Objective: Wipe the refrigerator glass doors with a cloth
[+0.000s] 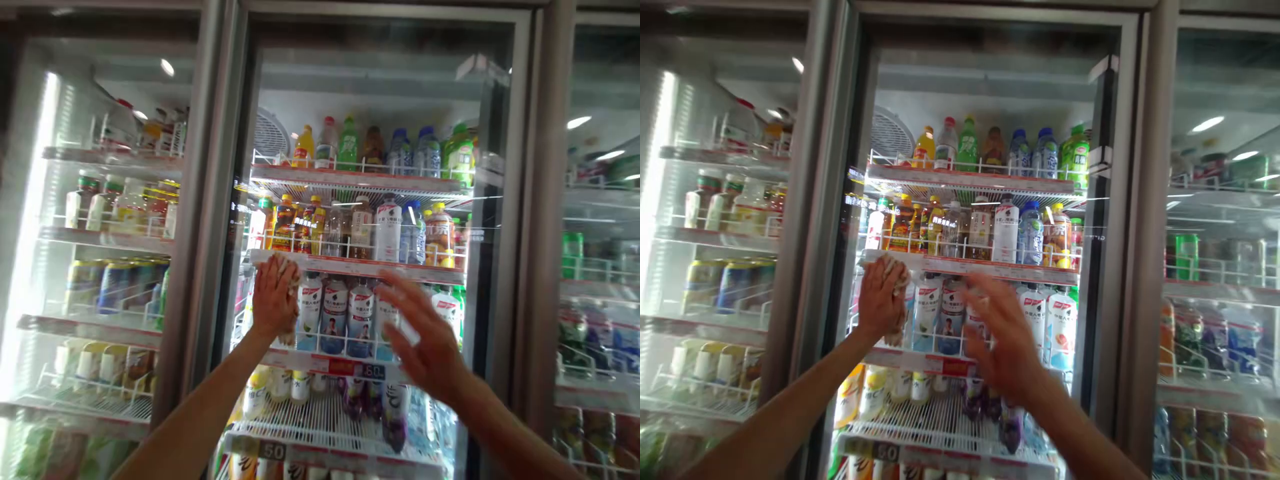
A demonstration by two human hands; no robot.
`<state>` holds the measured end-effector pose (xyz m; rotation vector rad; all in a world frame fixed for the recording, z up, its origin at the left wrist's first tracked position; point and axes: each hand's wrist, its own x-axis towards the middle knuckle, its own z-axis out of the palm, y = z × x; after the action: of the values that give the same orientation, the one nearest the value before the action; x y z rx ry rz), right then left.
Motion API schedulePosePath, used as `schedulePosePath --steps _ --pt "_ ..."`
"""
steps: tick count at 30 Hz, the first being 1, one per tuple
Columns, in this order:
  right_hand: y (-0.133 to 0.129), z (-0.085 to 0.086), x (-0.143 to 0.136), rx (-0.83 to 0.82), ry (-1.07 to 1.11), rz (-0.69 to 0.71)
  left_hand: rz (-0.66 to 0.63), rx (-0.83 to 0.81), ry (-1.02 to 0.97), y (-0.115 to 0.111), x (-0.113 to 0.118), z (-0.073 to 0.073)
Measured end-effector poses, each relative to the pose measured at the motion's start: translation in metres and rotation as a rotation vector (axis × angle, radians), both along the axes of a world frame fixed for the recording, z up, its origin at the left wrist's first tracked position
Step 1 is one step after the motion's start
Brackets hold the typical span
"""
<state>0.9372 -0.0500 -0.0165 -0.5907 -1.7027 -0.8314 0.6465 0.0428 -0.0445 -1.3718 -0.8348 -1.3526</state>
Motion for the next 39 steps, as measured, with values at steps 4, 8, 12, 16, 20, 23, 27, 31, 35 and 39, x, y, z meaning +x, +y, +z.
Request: schedulePosePath --steps 4,8,12,16,20,23,27,31,35,39 --pt "0.072 0.018 0.07 0.199 0.309 -0.422 -0.023 0.018 -0.212 -0.001 0.016 0.025" --pt "0.115 0.01 0.105 0.214 0.332 -0.472 -0.044 -0.068 0.088 -0.004 0.112 0.026" --pt "0.112 0.004 0.105 0.26 0.352 -0.409 -0.023 -0.06 0.502 -0.005 0.194 0.021" --pt "0.107 0.005 0.102 0.206 0.39 -0.388 -0.086 -0.097 0.421 -0.003 0.171 0.052" --pt "0.106 0.006 0.102 0.198 0.378 -0.381 -0.112 -0.083 -0.128 0.002 0.116 0.098" --pt "0.107 0.006 0.102 0.216 0.383 -0.409 -0.119 -0.07 -0.194 0.002 0.13 0.102" --pt "0.109 0.006 0.104 0.232 0.371 -0.428 -0.098 -0.061 0.347 0.001 0.181 0.082" --pt "0.108 0.006 0.103 0.214 0.371 -0.426 -0.061 -0.022 0.239 0.005 0.14 0.088" --pt "0.105 0.005 0.099 0.168 0.399 -0.446 -0.043 0.045 -0.309 0.009 0.042 0.109" --pt "0.105 0.005 0.099 0.158 0.403 -0.453 -0.061 0.047 -0.371 0.008 0.045 0.093"
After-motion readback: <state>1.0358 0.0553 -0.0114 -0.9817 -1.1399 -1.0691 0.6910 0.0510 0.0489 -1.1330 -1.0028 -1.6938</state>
